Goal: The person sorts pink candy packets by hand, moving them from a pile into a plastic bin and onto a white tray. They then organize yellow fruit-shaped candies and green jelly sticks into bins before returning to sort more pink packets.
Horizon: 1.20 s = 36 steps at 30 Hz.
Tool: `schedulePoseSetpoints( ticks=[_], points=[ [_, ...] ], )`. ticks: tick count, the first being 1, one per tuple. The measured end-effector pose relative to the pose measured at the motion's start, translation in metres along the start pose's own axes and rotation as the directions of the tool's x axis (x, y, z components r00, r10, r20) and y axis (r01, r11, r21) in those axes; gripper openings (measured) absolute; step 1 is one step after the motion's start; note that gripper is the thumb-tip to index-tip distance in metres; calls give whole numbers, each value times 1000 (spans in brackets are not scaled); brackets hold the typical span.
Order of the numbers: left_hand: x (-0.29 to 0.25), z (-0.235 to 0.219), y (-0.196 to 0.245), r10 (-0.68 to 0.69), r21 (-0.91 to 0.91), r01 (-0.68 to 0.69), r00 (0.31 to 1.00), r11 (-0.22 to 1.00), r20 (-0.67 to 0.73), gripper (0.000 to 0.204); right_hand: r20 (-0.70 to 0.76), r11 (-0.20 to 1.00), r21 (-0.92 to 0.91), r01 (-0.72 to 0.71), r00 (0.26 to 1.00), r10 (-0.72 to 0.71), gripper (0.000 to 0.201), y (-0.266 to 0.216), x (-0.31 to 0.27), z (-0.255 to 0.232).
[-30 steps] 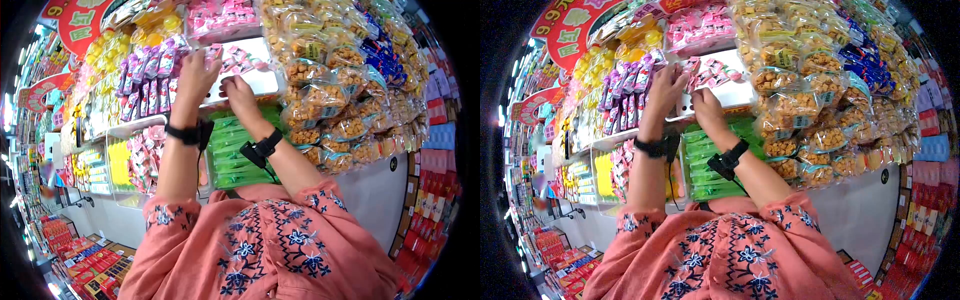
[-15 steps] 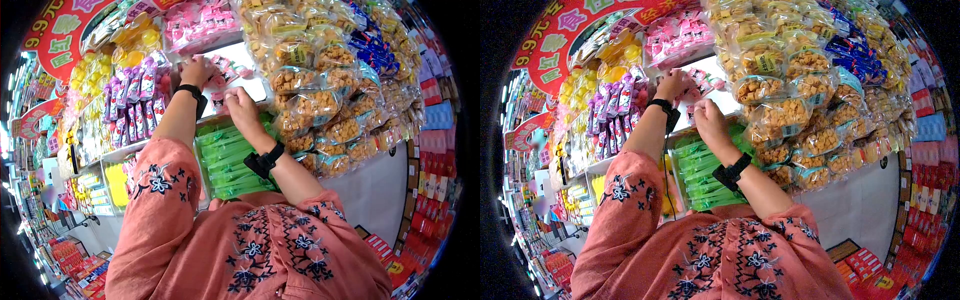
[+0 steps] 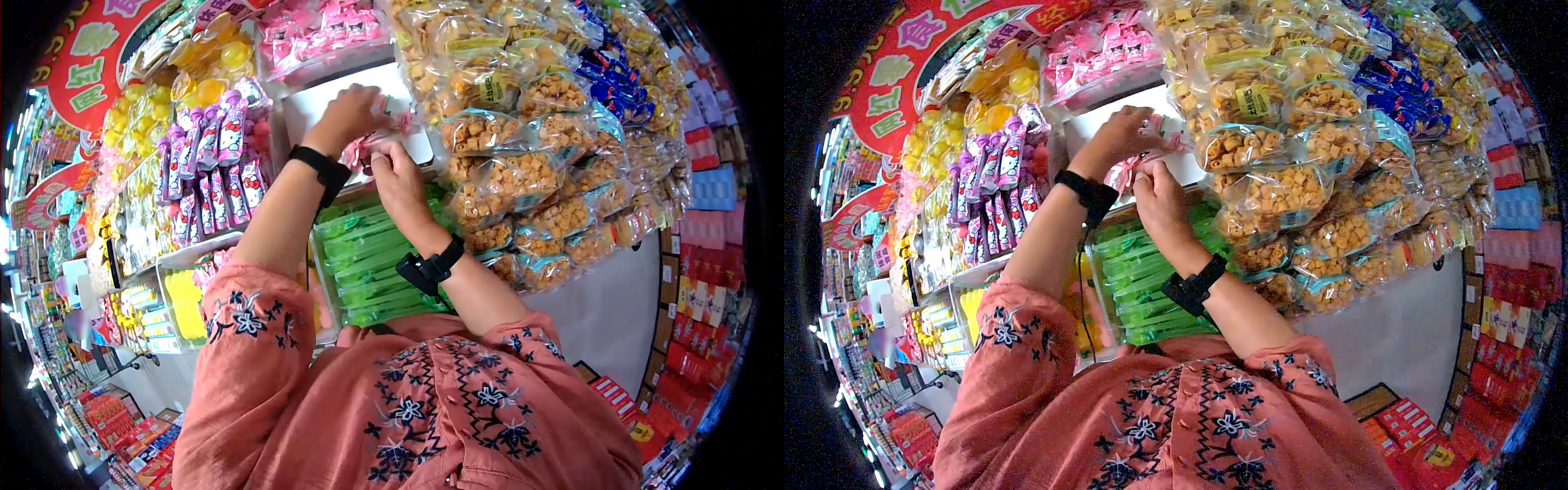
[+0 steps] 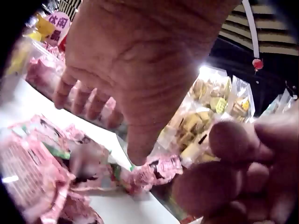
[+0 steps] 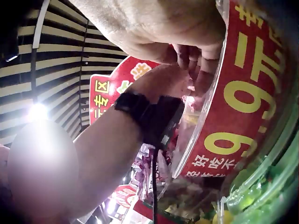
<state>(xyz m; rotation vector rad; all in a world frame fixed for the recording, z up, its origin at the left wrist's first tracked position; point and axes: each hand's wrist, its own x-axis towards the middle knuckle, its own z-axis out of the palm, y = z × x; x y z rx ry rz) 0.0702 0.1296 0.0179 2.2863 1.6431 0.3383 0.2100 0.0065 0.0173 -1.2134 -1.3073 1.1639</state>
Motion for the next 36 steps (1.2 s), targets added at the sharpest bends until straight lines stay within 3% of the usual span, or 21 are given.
schedulePoseSetpoints(
  ticks=[2,5,6,8,11,15,18,21,22,23,25,26,27,29,30,31,33,34,35,36],
  points=[
    [16,35,0,180,-13,-182,979,983,-99,60,-14,999,-16,-33,999,32,17,-4,-1,-3],
    [29,49,13,194,-2,-194,981,981,-14,60,-46,1000,6,-25,999,25,16,5,-2,-4],
    [37,51,15,153,-26,-151,981,988,121,62,-51,999,23,-36,998,37,15,10,-3,-4],
    [43,58,19,139,-13,-138,983,990,122,62,-57,997,60,-54,997,58,15,18,-2,-3],
    [45,57,23,112,-34,-109,986,993,125,59,-65,963,256,-84,992,104,14,24,-2,2],
    [38,54,22,153,-59,-149,986,987,60,51,-68,979,189,-70,994,84,14,17,-3,-1],
    [35,46,21,140,15,-145,973,989,183,42,-55,980,183,-73,995,84,13,-1,-3,-5],
    [35,42,-10,291,-98,-275,867,956,404,35,-82,998,64,3,997,2,12,-4,0,-7],
    [36,36,-14,416,-98,-427,764,899,494,27,-100,999,21,33,994,-30,12,-1,4,-7],
    [33,27,-23,485,-210,-442,725,872,489,31,-117,998,-21,59,991,-61,11,2,6,-7],
    [18,-13,-12,292,-354,-119,824,928,486,40,-115,974,-132,183,973,-198,14,-3,10,-8],
    [21,-23,-16,258,-348,-88,840,933,478,49,-114,957,-185,224,962,-247,15,1,14,-6],
    [25,-28,-23,172,-404,28,876,914,450,52,-109,935,-238,264,949,-296,17,3,18,-4],
    [23,-23,-31,11,-184,25,981,983,192,63,-26,824,-487,289,938,-344,24,5,24,-5],
    [28,-5,-44,9,-132,10,989,991,145,66,2,741,-604,294,930,-367,26,5,26,-4],
    [27,5,-50,-2,-40,7,991,999,135,67,34,641,-709,295,921,-387,28,5,27,-3],
    [28,30,-61,-20,144,3,993,990,114,68,56,595,-776,211,962,-268,36,4,30,0],
    [32,39,-72,38,187,-60,992,980,117,69,61,566,-807,169,977,-204,40,4,31,1],
    [33,48,-82,-43,203,7,984,979,174,69,62,534,-836,125,989,-135,45,5,31,2],
    [26,27,-65,-120,225,67,966,972,230,69,60,542,-836,89,996,-70,48,4,32,4]
  ],
)
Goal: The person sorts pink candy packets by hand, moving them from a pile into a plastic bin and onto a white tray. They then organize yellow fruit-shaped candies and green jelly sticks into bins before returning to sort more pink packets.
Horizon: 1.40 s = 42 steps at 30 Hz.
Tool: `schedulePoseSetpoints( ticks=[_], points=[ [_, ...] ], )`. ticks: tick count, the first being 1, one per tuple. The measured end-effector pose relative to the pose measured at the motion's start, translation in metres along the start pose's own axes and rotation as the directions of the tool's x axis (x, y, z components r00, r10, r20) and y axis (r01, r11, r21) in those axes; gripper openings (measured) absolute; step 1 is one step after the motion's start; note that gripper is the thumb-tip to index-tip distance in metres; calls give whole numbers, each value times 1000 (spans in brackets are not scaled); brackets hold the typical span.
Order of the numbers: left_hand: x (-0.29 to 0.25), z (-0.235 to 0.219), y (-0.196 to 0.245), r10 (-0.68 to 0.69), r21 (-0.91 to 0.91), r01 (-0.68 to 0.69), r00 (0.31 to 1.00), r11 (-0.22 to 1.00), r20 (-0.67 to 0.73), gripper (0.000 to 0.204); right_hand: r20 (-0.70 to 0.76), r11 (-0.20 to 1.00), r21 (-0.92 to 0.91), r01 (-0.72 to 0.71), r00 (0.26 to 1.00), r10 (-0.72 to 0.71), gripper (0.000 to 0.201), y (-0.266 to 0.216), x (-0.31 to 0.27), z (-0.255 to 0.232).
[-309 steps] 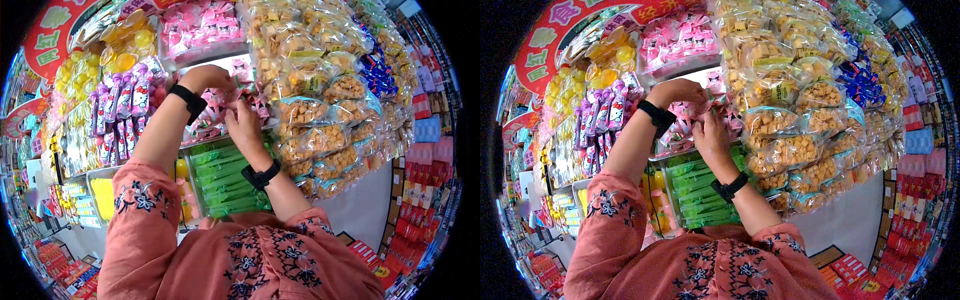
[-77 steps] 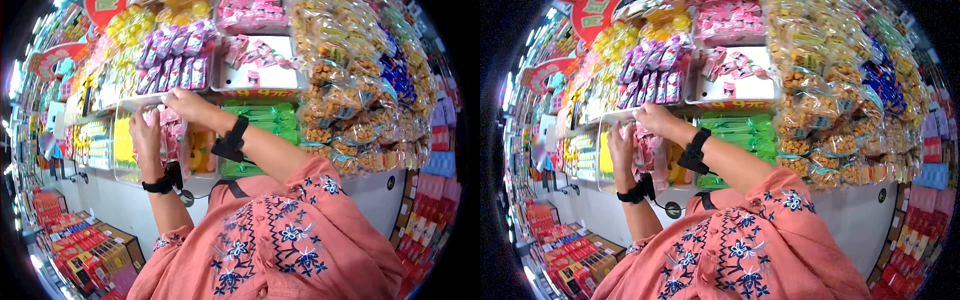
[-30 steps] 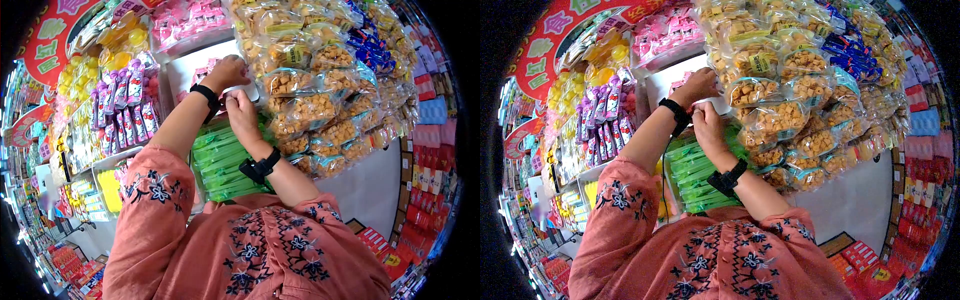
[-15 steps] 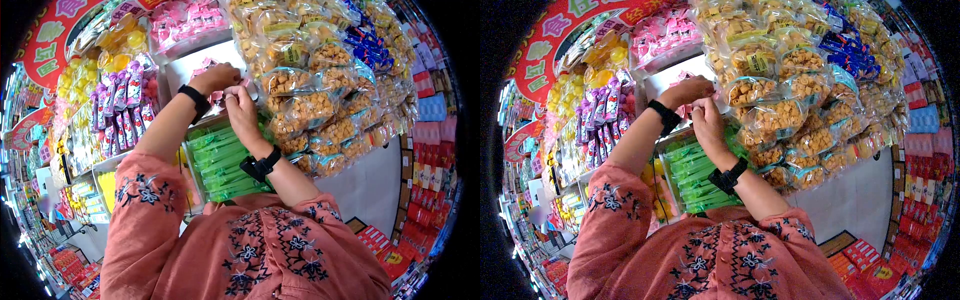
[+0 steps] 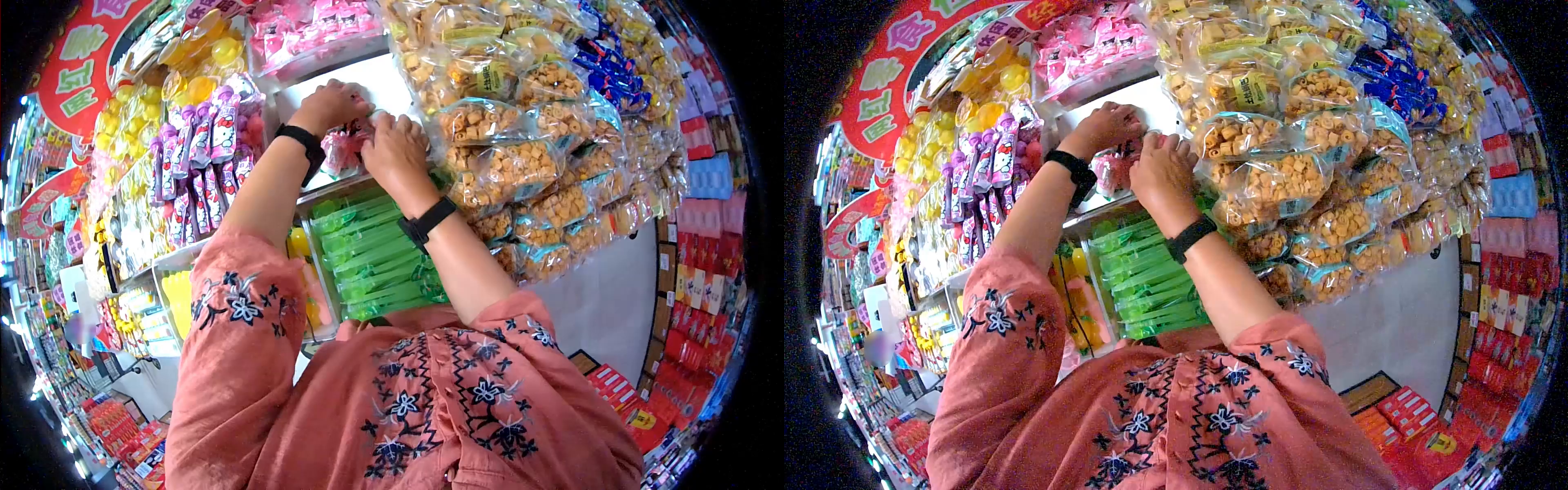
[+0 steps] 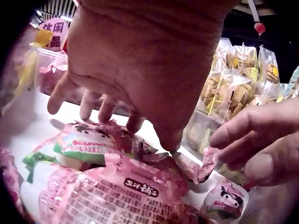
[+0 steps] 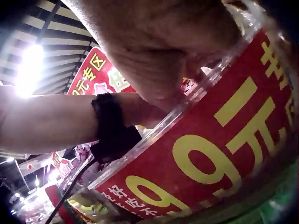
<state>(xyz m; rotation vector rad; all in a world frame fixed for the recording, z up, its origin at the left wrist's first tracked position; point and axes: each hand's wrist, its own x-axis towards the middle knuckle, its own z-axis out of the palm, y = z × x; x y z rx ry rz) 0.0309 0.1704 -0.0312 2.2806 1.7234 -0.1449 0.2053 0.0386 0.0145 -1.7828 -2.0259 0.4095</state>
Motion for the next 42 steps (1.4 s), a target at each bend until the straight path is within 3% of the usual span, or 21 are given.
schedulePoseSetpoints(
  ticks=[1,2,5,7,11,12,15,17,18,21,23,25,26,27,29,32,37,42],
  points=[
    [-16,-22,12,-62,15,62,995,998,72,69,52,999,6,-37,998,37,51,-3,2,-1],
    [-33,-34,20,-98,72,94,994,993,54,75,107,997,12,-74,992,72,54,-5,3,-1],
    [-47,-25,2,-175,54,170,979,984,102,82,128,997,-1,-77,989,77,65,-8,5,0],
    [-49,0,-24,-18,102,7,995,995,101,89,134,996,-1,-91,987,90,71,-11,7,2],
    [-58,27,-37,3,37,-8,991,999,134,91,151,995,16,-100,984,97,78,-10,12,8],
    [-53,55,-51,-6,15,4,994,1000,109,92,151,994,26,-102,984,97,76,-11,12,7],
    [-67,46,-44,169,98,-172,985,980,43,61,131,992,88,-91,988,79,71,-11,15,9],
    [-88,18,-18,342,234,-337,939,912,18,47,94,983,169,-68,994,53,68,-8,18,22],
    [-88,27,-20,379,261,-356,925,897,-38,44,65,981,186,-55,997,44,65,-9,16,23],
    [-104,0,-3,226,172,-233,972,957,59,47,108,985,152,-84,992,68,60,-12,14,19],
    [-89,34,-23,-56,-54,58,998,997,34,70,120,981,165,-101,989,82,56,-14,15,18],
    [-91,33,-17,-78,-127,78,997,989,4,76,131,981,155,-117,987,96,54,-19,16,12],
    [-92,33,-15,-76,-186,72,997,980,-10,77,178,933,333,-138,981,82,52,-16,13,7],
    [-94,30,-10,-74,-245,65,997,967,-24,78,212,930,329,-163,973,95,52,-15,16,12],
    [-96,15,4,-46,-494,24,998,869,-32,79,280,924,322,-208,953,117,54,-15,27,31],
    [-85,14,3,-282,-596,326,944,734,169,82,312,866,424,-265,940,135,56,-16,35,32],
    [-87,17,1,-262,-777,305,947,551,186,94,330,749,539,-385,915,233,63,-23,36,38],
    [-83,23,9,-286,-872,269,945,409,158,88,320,657,630,-414,909,265,61,-16,40,44]
  ],
)
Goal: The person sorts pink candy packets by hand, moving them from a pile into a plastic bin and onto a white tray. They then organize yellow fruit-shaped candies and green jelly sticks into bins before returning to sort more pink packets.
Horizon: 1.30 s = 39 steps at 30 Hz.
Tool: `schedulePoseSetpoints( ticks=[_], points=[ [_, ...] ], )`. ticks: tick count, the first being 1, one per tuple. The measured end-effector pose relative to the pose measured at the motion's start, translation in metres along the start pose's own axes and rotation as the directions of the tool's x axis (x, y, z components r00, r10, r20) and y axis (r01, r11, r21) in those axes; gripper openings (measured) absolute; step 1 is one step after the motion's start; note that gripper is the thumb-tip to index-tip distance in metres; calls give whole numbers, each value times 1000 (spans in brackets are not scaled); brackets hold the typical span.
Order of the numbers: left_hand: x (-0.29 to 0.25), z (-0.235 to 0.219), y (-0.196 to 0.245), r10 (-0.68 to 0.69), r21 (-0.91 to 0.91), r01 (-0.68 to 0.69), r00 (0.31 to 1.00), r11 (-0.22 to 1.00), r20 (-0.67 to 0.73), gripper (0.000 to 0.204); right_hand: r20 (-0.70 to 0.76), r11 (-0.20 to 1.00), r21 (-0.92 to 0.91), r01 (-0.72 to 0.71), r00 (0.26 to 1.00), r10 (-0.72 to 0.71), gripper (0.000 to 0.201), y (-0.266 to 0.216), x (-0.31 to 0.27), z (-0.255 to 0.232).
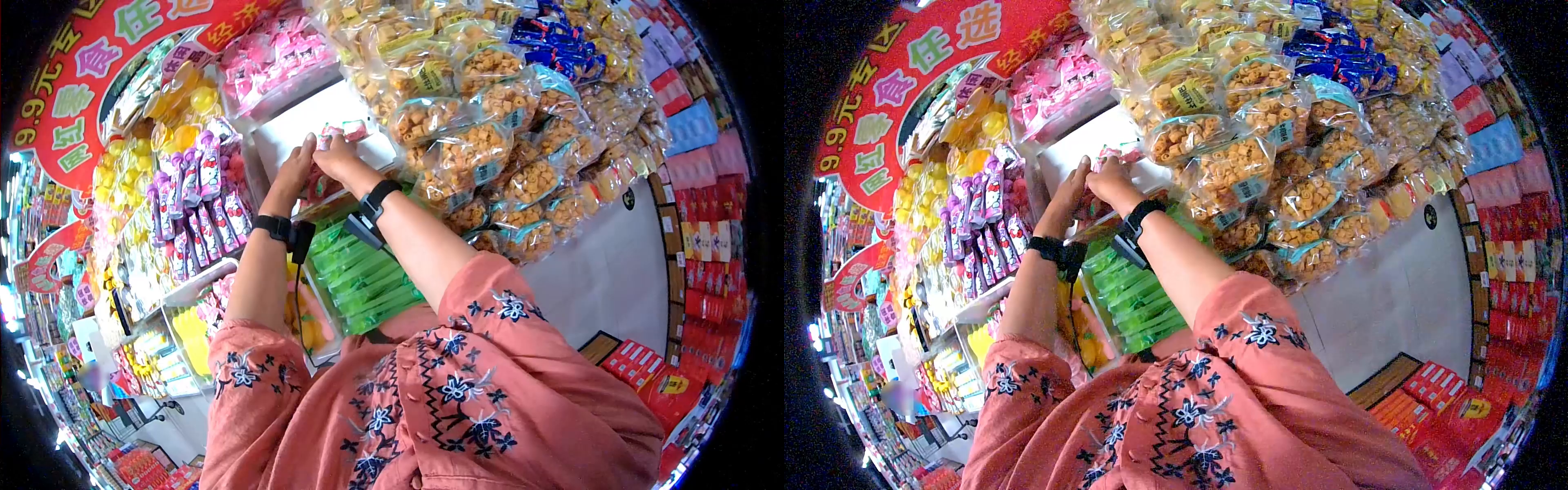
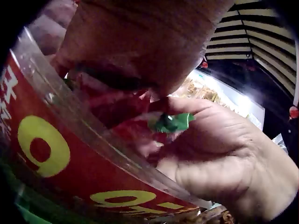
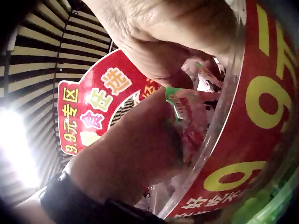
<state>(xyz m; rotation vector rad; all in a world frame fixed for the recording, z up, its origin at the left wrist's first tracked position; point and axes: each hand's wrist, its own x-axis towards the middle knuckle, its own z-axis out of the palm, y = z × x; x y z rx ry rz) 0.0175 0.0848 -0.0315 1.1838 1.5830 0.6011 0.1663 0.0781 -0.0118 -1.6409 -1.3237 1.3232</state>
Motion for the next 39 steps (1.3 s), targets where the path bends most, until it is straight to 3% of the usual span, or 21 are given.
schedulePoseSetpoints(
  ticks=[1,4,6,9,12,15,17,19,20,23,24,27,29,30,31,32,33,35,36,37,39],
  points=[
    [0,2,0,4,-70,-3,1000,998,9,83,-1,999,47,-3,1000,3,59,3,3,2],
    [-18,15,20,-15,-335,35,998,941,62,71,377,897,401,-187,926,24,66,29,27,11],
    [-19,22,27,4,-491,46,995,870,99,60,179,959,266,-98,982,51,63,32,32,23],
    [-11,24,28,26,-445,7,997,896,67,59,80,971,216,-101,993,85,59,21,20,11],
    [-32,25,57,29,-305,-42,999,952,-46,53,71,974,224,-25,997,10,51,9,8,0],
    [-35,15,62,226,-67,-232,970,970,-88,49,-1,960,264,87,996,-90,43,-16,-16,-14],
    [-39,15,60,412,29,-413,898,910,-157,47,-1,943,294,159,986,-166,42,-22,-17,-13],
    [-52,10,77,380,70,-373,902,925,-206,46,-38,928,298,221,975,-220,40,-32,-23,-13],
    [-57,10,86,265,-80,-291,934,953,-238,44,-47,924,291,247,969,-244,40,-38,-27,-14],
    [-59,-5,77,493,79,-492,827,867,-270,42,-62,904,261,338,941,-334,35,-57,-41,-16],
    [-69,-9,90,276,-96,-317,912,943,-304,39,-70,900,214,379,925,-373,34,-64,-48,-17],
    [-109,-18,104,309,-229,-385,900,894,-308,37,-119,833,200,517,856,-503,38,-79,-68,-11],
    [-137,-22,106,317,-282,-433,871,856,-375,39,-74,814,237,531,845,-530,39,-92,-89,-6],
    [-154,-25,109,329,-218,-443,849,869,-415,40,-11,799,325,506,847,-532,38,-106,-110,-14],
    [-169,-30,109,341,-153,-449,823,880,-453,40,-58,763,314,565,813,-579,38,-104,-108,6],
    [-179,-39,104,272,-197,-394,847,898,-457,40,-92,733,323,599,790,-606,38,-100,-111,25],
    [-183,-49,81,532,151,-538,677,829,-509,36,-126,700,331,633,765,-632,38,-100,-121,40],
    [-216,-59,75,292,-244,-500,765,831,-574,35,-168,629,336,701,702,-692,40,-104,-146,62],
    [-229,-67,59,396,-17,-518,674,855,-623,35,-73,604,401,689,681,-728,41,-106,-152,73],
    [-251,-68,62,291,-129,-483,696,866,-656,36,71,678,483,555,746,-662,35,-118,-181,60],
    [-290,-70,61,130,-293,-437,715,851,-687,38,151,643,556,526,697,-701,40,-117,-202,83]
  ],
)
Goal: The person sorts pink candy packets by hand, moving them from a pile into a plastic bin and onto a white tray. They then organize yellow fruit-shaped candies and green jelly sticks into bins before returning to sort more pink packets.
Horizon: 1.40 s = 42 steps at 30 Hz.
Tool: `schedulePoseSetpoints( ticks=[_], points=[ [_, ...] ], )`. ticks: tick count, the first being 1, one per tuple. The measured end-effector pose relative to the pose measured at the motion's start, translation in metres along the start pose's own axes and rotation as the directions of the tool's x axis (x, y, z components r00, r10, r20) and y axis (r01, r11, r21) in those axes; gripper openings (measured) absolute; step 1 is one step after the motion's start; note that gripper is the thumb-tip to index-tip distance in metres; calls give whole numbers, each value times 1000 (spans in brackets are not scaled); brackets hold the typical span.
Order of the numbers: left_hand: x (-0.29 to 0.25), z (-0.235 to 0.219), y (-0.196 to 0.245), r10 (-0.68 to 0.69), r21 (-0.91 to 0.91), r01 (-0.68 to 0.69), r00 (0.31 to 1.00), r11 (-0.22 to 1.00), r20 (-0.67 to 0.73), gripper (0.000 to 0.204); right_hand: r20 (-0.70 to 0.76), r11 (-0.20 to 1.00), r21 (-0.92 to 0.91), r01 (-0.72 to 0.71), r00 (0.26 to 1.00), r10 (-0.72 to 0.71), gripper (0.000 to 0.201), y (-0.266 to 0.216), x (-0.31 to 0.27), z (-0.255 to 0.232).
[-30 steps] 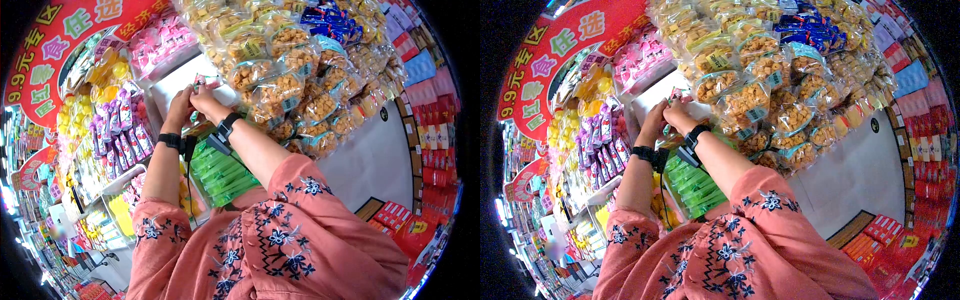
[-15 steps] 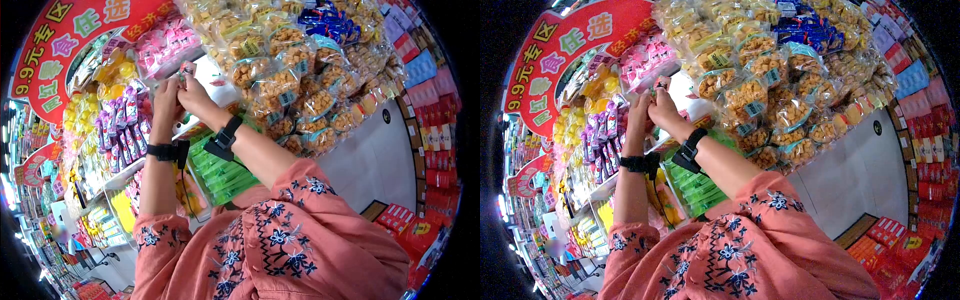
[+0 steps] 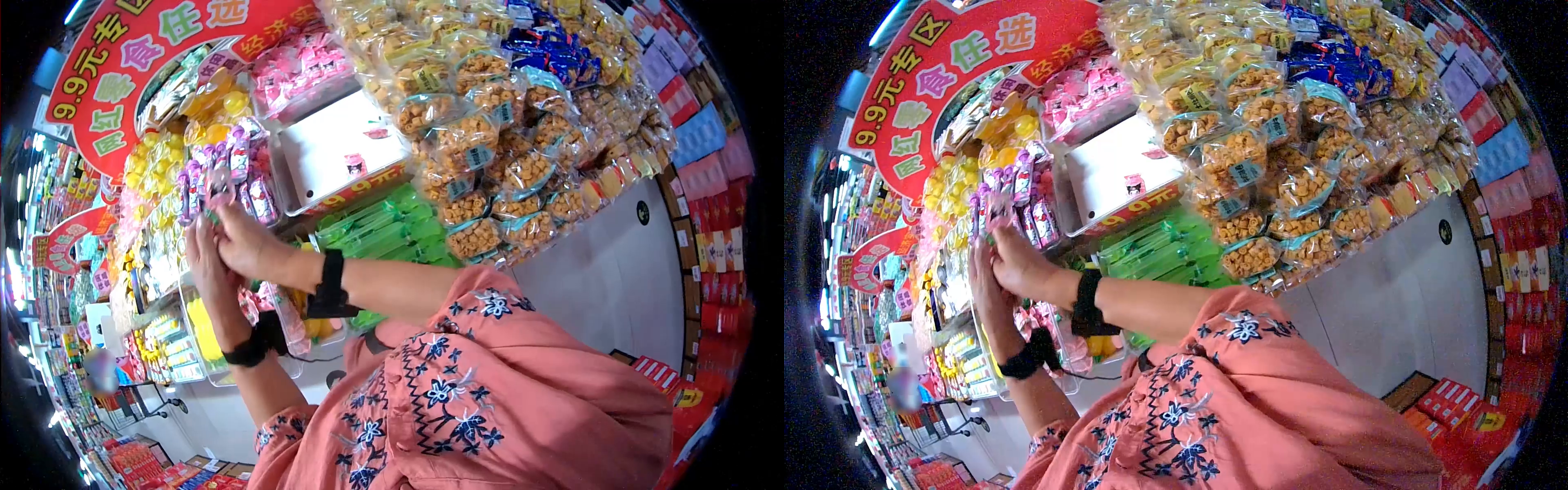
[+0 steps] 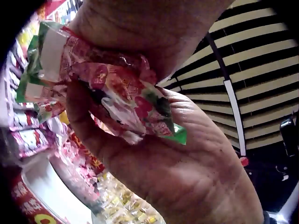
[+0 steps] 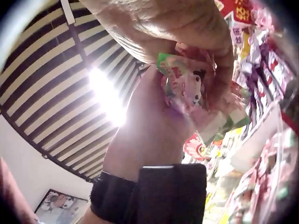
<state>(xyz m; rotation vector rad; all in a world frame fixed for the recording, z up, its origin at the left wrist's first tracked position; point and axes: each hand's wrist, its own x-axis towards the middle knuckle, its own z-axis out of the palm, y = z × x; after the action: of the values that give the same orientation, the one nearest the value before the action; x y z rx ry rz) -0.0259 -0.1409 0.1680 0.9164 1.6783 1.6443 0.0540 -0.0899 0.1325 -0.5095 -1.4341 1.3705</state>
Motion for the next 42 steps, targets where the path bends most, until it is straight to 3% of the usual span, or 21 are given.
schedulePoseSetpoints(
  ticks=[2,6,7,8,10,11,14,18,23,26,27,28,29,31,32,33,34,35,37,39,42],
  points=[
    [-18,-38,-2,168,261,-167,986,951,20,38,62,1000,21,-16,998,15,44,1,-18,29],
    [-53,-79,-13,249,415,-180,961,892,-118,41,266,985,52,-166,953,147,48,6,-45,67],
    [-58,-93,-23,259,439,-184,959,879,-116,42,238,999,19,-41,971,35,48,13,-49,80],
    [-59,-109,-26,163,453,-87,978,887,-131,43,380,976,0,-219,903,202,48,23,-54,86],
    [-67,-131,-34,81,551,12,986,835,-144,47,613,841,-120,-527,627,481,49,0,-54,69],
    [-71,-134,-43,61,543,48,982,839,-181,50,540,933,-110,-343,767,346,45,25,-65,84],
    [-79,-128,-38,25,581,65,989,811,-146,56,449,956,-246,-160,855,258,37,53,-78,95],
    [-73,-128,-42,-58,649,110,993,752,-100,58,517,937,-236,-259,783,347,33,51,-59,72],
    [-65,-96,-28,-23,671,19,1000,742,-2,52,338,969,-138,-203,910,239,27,34,-47,17],
    [-45,-91,-37,108,735,-121,992,667,66,51,297,963,-204,-179,926,235,23,42,-39,-20],
    [-55,-58,-9,120,663,-146,989,734,84,49,265,952,-234,-197,929,258,22,46,-37,-34],
    [-42,-61,-20,318,760,-412,906,504,280,49,238,940,-262,-218,929,282,20,49,-36,-48],
    [-43,-32,-3,131,630,-177,984,756,120,48,187,933,-308,-184,950,249,19,44,-36,-63],
    [-37,7,3,112,610,-214,973,763,202,48,109,919,-286,-270,944,311,16,47,-42,-88],
    [-31,27,1,77,583,-175,979,794,189,49,73,921,-341,-187,972,224,15,56,-45,-99],
    [-15,38,-12,203,651,-384,919,655,338,46,46,897,-371,-240,960,276,15,64,-48,-109],
    [-8,59,-18,159,652,-366,921,664,356,46,34,907,-295,-300,945,324,15,60,-52,-121],
    [5,77,-23,229,673,-506,857,540,462,46,46,889,-285,-359,921,387,16,59,-54,-132],
    [34,116,-39,21,749,-457,860,479,511,47,56,857,-288,-427,886,460,18,58,-62,-150],
    [63,138,-93,147,647,-528,823,550,548,55,53,838,-313,-447,872,486,19,59,-70,-165],
    [86,176,-132,-8,715,-505,814,484,581,65,26,821,-276,-500,850,526,24,47,-82,-179]
  ],
)
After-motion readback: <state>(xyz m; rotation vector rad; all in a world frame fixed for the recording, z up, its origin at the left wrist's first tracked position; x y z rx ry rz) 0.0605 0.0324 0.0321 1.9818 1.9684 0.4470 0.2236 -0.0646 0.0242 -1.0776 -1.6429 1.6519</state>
